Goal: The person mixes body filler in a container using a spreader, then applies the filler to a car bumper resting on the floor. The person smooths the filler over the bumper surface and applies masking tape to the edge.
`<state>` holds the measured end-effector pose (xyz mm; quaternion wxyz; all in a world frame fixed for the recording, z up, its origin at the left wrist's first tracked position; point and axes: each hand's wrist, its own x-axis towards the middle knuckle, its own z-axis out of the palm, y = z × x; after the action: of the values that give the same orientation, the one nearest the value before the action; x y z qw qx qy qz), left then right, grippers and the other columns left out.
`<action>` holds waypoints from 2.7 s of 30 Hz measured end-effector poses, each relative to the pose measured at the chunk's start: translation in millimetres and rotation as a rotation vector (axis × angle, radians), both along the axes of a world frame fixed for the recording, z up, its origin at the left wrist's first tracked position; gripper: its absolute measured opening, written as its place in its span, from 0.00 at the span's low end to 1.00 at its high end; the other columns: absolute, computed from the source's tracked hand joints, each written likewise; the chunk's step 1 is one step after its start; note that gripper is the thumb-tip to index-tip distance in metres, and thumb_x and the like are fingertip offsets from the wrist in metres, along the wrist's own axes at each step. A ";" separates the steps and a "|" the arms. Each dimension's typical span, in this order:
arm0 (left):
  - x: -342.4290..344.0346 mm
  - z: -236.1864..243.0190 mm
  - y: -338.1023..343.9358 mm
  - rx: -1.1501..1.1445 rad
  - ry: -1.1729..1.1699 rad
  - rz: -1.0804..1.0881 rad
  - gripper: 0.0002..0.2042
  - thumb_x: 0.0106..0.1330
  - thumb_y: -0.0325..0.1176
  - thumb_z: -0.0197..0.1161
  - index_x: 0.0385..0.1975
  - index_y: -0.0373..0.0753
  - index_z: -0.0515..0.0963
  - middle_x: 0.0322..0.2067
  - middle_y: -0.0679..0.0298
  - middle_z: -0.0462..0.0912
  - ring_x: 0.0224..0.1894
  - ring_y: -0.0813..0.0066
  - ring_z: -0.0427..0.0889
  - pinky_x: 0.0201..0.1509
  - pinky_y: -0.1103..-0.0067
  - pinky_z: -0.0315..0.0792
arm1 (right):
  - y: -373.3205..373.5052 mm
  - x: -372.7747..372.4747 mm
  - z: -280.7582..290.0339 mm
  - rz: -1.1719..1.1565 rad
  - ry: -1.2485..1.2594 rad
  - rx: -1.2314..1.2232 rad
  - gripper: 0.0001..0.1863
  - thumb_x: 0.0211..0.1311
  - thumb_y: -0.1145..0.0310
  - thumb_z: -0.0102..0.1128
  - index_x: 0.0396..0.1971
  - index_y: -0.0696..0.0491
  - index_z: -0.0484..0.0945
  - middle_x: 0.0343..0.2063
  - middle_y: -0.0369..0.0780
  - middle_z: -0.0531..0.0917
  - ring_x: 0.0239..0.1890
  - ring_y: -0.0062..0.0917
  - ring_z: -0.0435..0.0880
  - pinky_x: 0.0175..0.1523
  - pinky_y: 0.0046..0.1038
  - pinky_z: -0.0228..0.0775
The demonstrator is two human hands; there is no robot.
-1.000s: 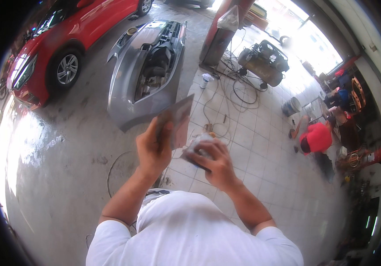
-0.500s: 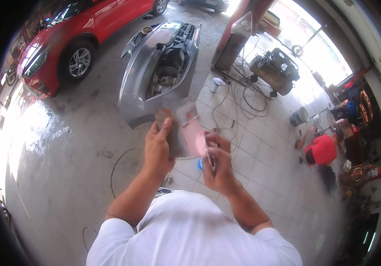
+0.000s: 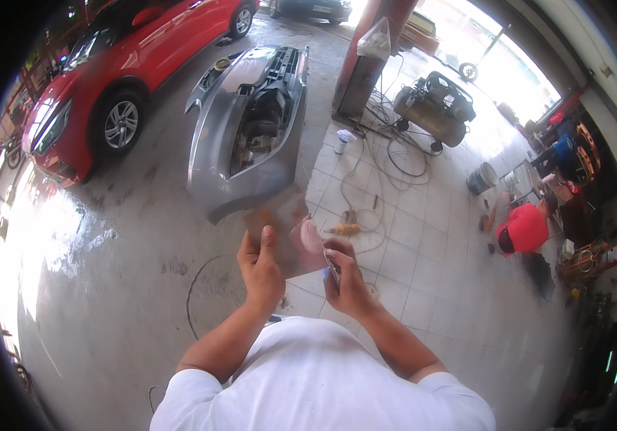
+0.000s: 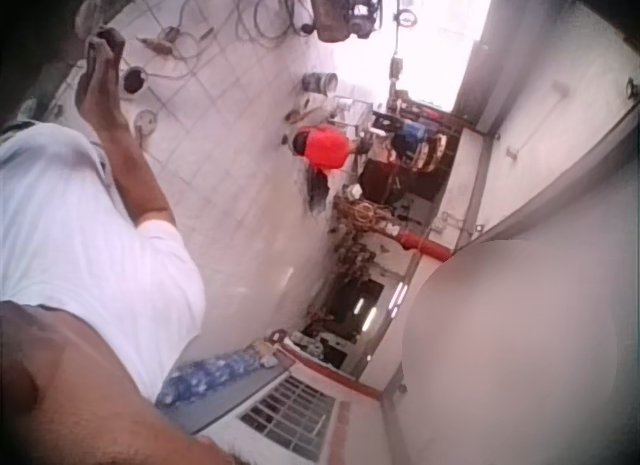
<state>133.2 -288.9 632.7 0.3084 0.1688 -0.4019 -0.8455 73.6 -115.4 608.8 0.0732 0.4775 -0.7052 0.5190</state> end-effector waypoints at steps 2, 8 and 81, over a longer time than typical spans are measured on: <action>-3.1 4.2 -1.7 0.038 0.034 -0.012 0.14 0.82 0.38 0.59 0.56 0.33 0.79 0.49 0.61 0.86 0.51 0.76 0.80 0.56 0.77 0.75 | 13.1 -7.6 -16.0 -0.058 0.073 0.287 0.42 0.47 0.94 0.54 0.65 0.49 0.66 0.62 0.52 0.69 0.66 0.53 0.73 0.66 0.49 0.73; -0.5 0.0 -7.4 -0.615 -0.130 -0.128 0.13 0.80 0.33 0.60 0.58 0.35 0.79 0.40 0.56 0.88 0.38 0.68 0.87 0.45 0.75 0.80 | 33.7 -30.8 48.4 -0.384 0.194 0.274 0.30 0.43 0.88 0.64 0.48 0.47 0.89 0.53 0.37 0.84 0.59 0.40 0.79 0.62 0.41 0.73; -9.1 23.2 9.8 -0.874 -0.081 -0.167 0.10 0.79 0.30 0.59 0.54 0.34 0.80 0.30 0.54 0.85 0.30 0.76 0.80 0.37 0.78 0.77 | 36.2 -43.5 82.4 -0.362 0.273 0.357 0.31 0.42 0.87 0.67 0.49 0.44 0.90 0.49 0.35 0.86 0.55 0.37 0.81 0.62 0.41 0.73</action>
<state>124.2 -279.1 655.9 0.2653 0.0225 -0.7456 -0.6109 30.1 -79.1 691.2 0.1736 0.4147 -0.8427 0.2962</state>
